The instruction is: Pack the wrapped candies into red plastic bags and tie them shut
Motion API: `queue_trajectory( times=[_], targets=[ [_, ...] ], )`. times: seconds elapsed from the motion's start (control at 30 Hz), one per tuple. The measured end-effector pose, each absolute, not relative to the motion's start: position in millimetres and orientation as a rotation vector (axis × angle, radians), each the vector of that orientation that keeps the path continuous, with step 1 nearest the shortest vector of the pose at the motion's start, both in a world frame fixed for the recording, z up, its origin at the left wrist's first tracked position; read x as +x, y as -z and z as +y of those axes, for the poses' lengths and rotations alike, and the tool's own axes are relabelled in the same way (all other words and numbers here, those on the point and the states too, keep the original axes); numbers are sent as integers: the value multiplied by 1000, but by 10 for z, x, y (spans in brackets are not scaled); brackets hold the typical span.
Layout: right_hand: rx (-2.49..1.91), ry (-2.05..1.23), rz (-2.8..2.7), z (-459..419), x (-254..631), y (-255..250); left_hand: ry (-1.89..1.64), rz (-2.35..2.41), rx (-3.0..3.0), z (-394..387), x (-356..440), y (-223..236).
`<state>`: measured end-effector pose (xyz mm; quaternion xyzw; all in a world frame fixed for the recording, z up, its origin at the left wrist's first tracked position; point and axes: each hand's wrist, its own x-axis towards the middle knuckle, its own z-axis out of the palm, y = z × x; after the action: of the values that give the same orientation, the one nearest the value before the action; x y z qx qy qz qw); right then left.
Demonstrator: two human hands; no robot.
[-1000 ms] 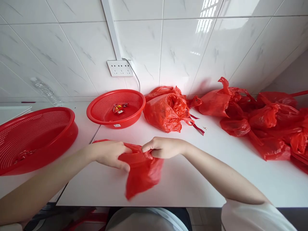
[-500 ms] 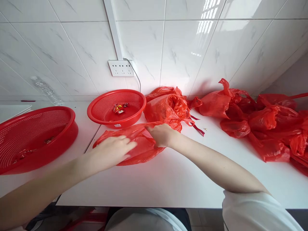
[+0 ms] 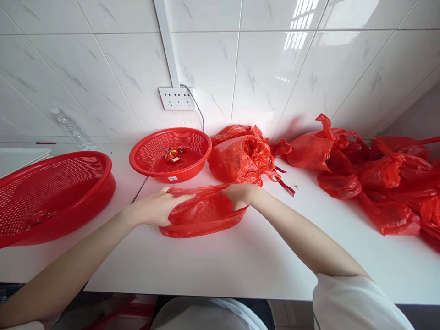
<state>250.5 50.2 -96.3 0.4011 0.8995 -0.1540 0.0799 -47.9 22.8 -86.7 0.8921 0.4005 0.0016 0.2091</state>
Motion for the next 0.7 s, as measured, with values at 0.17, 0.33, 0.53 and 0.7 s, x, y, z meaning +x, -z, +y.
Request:
queue_trajectory(
  times=[0.17, 0.33, 0.53, 0.7],
  targets=[
    [1065, 562, 2853, 416, 2196, 1075, 13, 1201, 2477, 389, -485, 960],
    [1058, 1047, 2742, 459, 2128, 1242, -513, 1441, 2526, 228, -559, 952],
    [2067, 2481, 2107, 902, 1892, 1014, -611, 2339, 2194, -38, -529, 933],
    [2176, 2776, 1788, 1339, 1549, 1077, -318, 2085, 2049, 47, -572, 1082]
  ],
)
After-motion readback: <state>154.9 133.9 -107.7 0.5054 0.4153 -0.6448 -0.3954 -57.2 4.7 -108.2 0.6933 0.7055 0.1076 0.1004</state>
